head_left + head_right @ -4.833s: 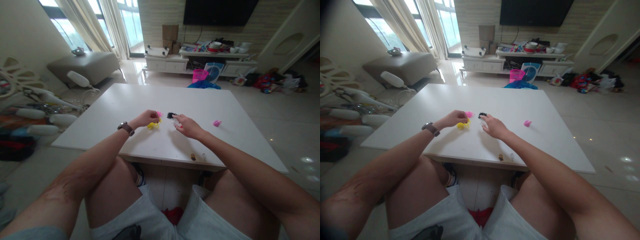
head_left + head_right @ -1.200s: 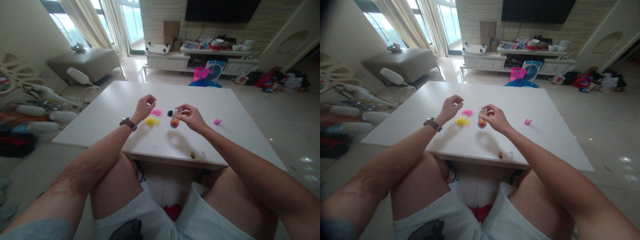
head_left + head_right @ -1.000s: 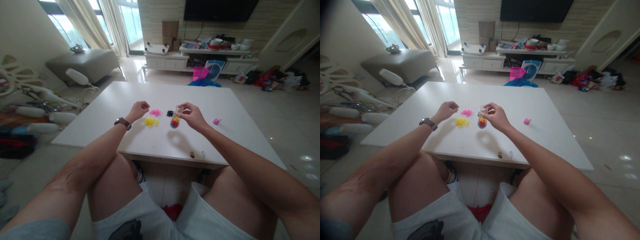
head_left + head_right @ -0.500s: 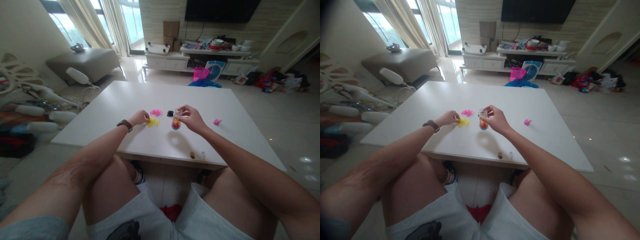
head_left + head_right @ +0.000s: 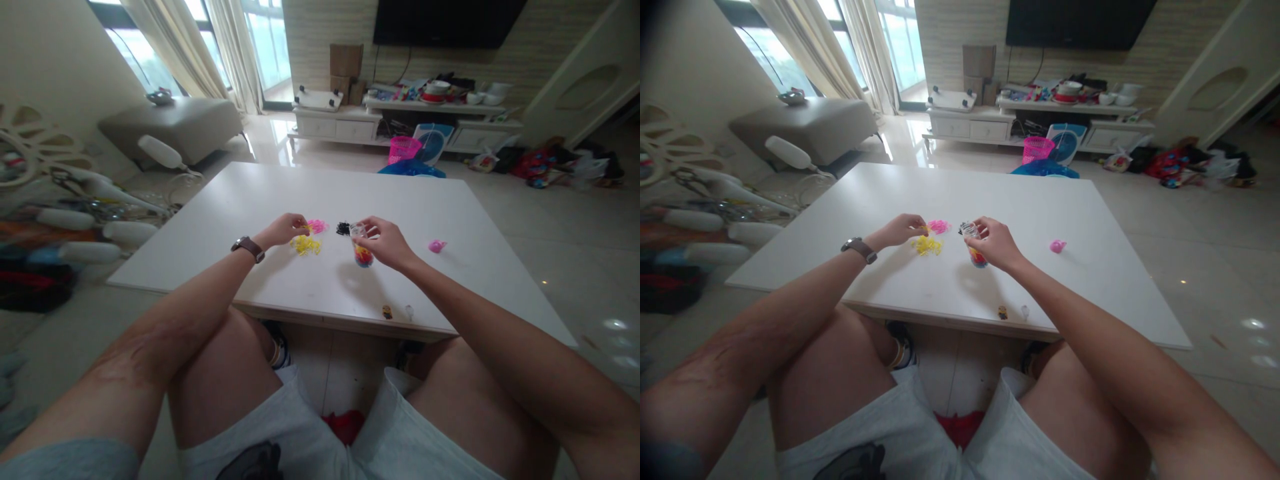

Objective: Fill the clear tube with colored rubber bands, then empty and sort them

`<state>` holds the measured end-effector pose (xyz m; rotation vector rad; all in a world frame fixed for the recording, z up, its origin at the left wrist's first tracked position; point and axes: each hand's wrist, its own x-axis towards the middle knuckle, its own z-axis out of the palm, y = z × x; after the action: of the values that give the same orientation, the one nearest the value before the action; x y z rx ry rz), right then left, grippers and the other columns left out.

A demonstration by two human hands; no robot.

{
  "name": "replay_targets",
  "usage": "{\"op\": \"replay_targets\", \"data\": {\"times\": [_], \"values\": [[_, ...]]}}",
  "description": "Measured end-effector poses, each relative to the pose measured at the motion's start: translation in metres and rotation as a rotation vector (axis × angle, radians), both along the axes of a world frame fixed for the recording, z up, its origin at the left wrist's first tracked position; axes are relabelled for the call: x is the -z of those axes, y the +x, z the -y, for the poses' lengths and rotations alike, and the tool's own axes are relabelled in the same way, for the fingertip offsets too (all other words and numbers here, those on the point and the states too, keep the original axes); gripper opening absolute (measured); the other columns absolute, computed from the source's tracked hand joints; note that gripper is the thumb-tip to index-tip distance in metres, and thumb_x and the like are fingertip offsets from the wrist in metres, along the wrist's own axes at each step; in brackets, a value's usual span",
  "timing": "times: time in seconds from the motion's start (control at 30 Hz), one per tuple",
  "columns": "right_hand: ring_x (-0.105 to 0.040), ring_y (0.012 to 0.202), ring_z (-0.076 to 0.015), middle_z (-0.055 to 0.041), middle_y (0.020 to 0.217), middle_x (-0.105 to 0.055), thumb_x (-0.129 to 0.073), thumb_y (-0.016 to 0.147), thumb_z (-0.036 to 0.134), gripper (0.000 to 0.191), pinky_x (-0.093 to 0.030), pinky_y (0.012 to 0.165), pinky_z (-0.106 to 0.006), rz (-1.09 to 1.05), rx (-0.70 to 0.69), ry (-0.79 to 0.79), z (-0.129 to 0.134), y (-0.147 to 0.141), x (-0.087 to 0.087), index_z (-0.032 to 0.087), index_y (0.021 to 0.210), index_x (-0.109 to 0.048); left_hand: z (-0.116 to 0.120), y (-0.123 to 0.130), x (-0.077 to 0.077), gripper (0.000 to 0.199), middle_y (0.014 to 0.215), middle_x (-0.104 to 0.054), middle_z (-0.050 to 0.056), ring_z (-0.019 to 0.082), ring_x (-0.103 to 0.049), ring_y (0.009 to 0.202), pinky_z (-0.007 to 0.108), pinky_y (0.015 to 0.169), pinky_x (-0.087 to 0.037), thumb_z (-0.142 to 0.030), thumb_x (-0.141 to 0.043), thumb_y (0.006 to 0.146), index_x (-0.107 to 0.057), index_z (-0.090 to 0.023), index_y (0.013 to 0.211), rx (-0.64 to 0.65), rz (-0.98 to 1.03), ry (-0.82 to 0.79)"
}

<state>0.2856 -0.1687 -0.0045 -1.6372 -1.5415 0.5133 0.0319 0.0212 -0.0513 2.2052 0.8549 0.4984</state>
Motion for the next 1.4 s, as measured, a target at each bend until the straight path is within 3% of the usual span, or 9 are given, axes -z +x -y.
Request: {"op": "replay_targets", "data": {"times": [0.23,0.5,0.73,1.0,1.17,1.4], "values": [[-0.070,0.077,-0.0184,-0.0062,0.095,-0.075,-0.078,0.078,0.027,0.029,-0.055,0.072,-0.030,0.195,-0.061,-0.077,0.001,-0.002,0.007,0.019,0.104,-0.069,0.016,0.021,-0.004,0.031,0.078,-0.076,0.010,0.016,-0.070,0.068,0.030,0.068,-0.055,-0.040,-0.083,0.074,-0.068,-0.013,0.078,0.101,0.166,-0.230],[-0.071,0.085,-0.0204,-0.0066,0.100,-0.077,-0.076,0.083,0.029,0.027,-0.053,0.081,-0.032,0.387,-0.120,-0.089,-0.003,0.000,0.019,0.020,0.109,-0.075,0.037,0.039,-0.012,0.029,0.075,-0.076,0.008,0.016,-0.070,0.069,0.028,0.067,-0.056,-0.038,-0.084,0.074,-0.073,-0.012,0.080,0.214,0.176,-0.276],[-0.070,0.097,-0.0227,-0.0078,0.112,-0.072,-0.073,0.089,0.029,0.031,-0.053,0.089,-0.034,0.488,-0.138,-0.071,0.000,-0.002,0.015,0.023,0.119,-0.075,0.051,0.050,-0.016,0.025,0.070,-0.073,0.005,0.014,-0.067,0.066,0.026,0.066,-0.052,-0.035,-0.082,0.076,-0.075,-0.012,0.082,0.309,0.161,-0.239],[-0.069,0.098,-0.0237,-0.0083,0.111,-0.071,-0.072,0.090,0.031,0.032,-0.052,0.088,-0.035,0.487,-0.160,-0.082,0.002,-0.006,0.012,0.023,0.121,-0.075,0.060,0.055,-0.020,0.015,0.068,-0.072,0.004,0.013,-0.064,0.063,0.024,0.060,-0.048,-0.028,-0.080,0.076,-0.078,-0.014,0.081,0.253,0.118,-0.161],[-0.069,0.095,-0.0230,-0.0076,0.109,-0.072,-0.074,0.089,0.032,0.030,-0.052,0.087,-0.034,0.441,-0.155,-0.071,0.002,-0.007,0.013,0.024,0.118,-0.076,0.066,0.059,-0.022,0.015,0.081,-0.074,0.006,0.014,-0.068,0.067,0.024,0.063,-0.052,-0.028,-0.084,0.072,-0.079,-0.015,0.078,0.213,0.176,-0.105],[-0.070,0.091,-0.0209,-0.0076,0.106,-0.074,-0.076,0.087,0.033,0.028,-0.053,0.087,-0.034,0.345,-0.152,-0.072,0.001,-0.010,0.011,0.022,0.113,-0.078,0.076,0.061,-0.027,0.015,0.066,-0.072,0.004,0.015,-0.067,0.061,0.024,0.057,-0.050,-0.023,-0.083,0.072,-0.073,-0.014,0.077,0.163,0.238,-0.182]]}}
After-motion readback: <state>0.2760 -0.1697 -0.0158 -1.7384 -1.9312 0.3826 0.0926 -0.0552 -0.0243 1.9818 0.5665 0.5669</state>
